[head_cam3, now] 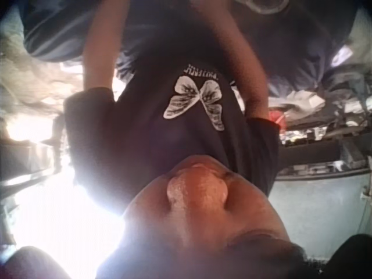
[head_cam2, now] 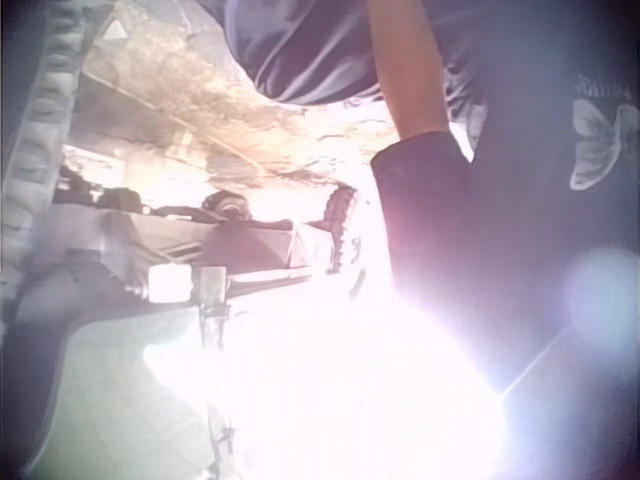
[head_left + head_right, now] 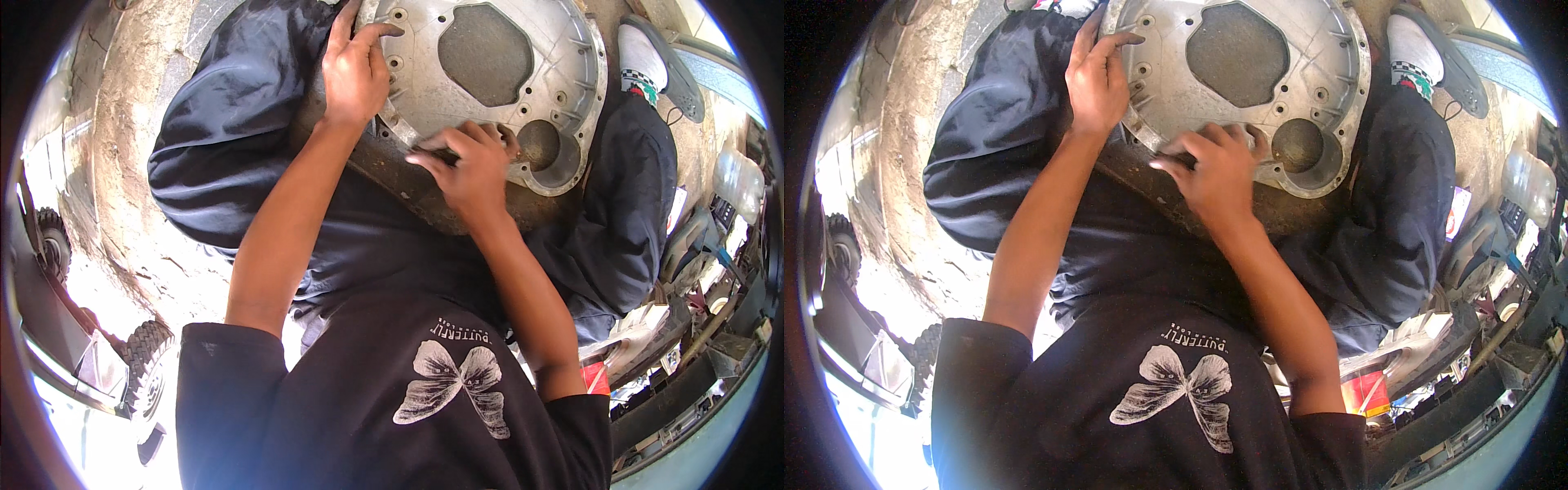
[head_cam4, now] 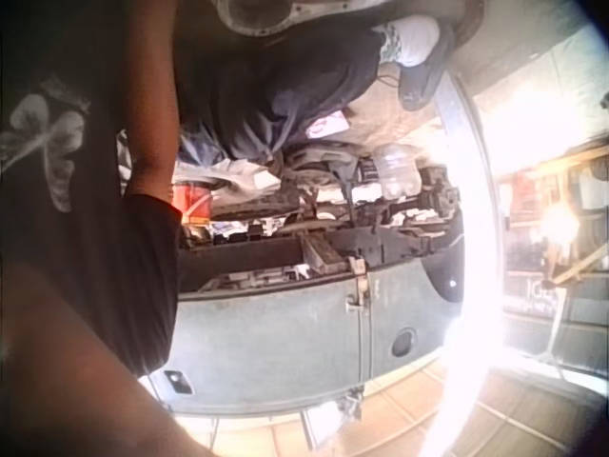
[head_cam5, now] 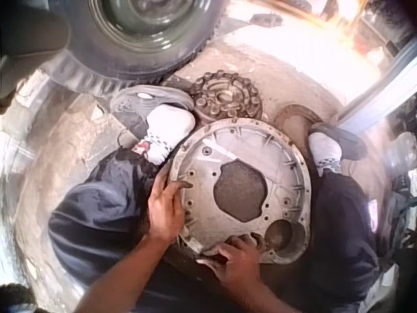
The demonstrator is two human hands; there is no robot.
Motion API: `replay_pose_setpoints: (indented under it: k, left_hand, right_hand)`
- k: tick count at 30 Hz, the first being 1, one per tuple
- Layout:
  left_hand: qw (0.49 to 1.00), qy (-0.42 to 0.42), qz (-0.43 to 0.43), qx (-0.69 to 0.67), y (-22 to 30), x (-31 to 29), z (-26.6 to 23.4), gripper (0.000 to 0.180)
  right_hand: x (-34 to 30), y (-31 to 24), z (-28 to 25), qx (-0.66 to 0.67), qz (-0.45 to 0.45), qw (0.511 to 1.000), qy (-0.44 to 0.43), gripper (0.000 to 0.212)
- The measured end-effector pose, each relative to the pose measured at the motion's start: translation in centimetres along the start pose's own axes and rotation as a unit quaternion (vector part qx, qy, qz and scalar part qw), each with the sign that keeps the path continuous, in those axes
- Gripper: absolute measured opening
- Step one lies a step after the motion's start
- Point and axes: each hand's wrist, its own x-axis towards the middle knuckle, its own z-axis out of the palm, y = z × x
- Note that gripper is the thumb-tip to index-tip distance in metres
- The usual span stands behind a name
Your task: The person scrapes the surface of a large circular metal part using a small abrasive tool. They work methodically around the edges and inner sections, removing residue or rust from the metal surface.
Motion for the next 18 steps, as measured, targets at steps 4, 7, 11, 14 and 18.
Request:
replay_pose_setpoints:
  k: [4, 7, 11, 14, 18]
  left_hand:
    - [1.000, 0.007, -0.002, -0.001, 0.1, -0.3, -0.1, 0.029]
    - [1.000, 0.005, -0.007, -0.001, 0.5, 0.0, -0.2, 0.030]
    - [1.000, 0.000, 0.000, -0.012, 0.5, 0.2, -0.2, 0.030]
    - [1.000, -0.003, -0.009, -0.007, 0.6, -0.2, -0.5, 0.030]
    - [1.000, 0.008, -0.004, -0.017, 0.5, -0.1, -0.1, 0.030]
  right_hand:
    - [-2.4, 2.2, -1.4, -0.033, 0.018, 0.999, 0.026, 0.031]
    - [-0.6, 0.5, -0.2, -0.018, 0.041, 0.998, 0.037, 0.031]
    - [0.1, -0.8, 0.3, -0.023, 0.055, 0.997, 0.054, 0.032]
    - [-2.0, 0.5, -0.9, -0.017, 0.063, 0.997, 0.050, 0.032]
    - [-0.5, 0.4, 0.5, 0.008, 0.057, 0.997, 0.053, 0.031]
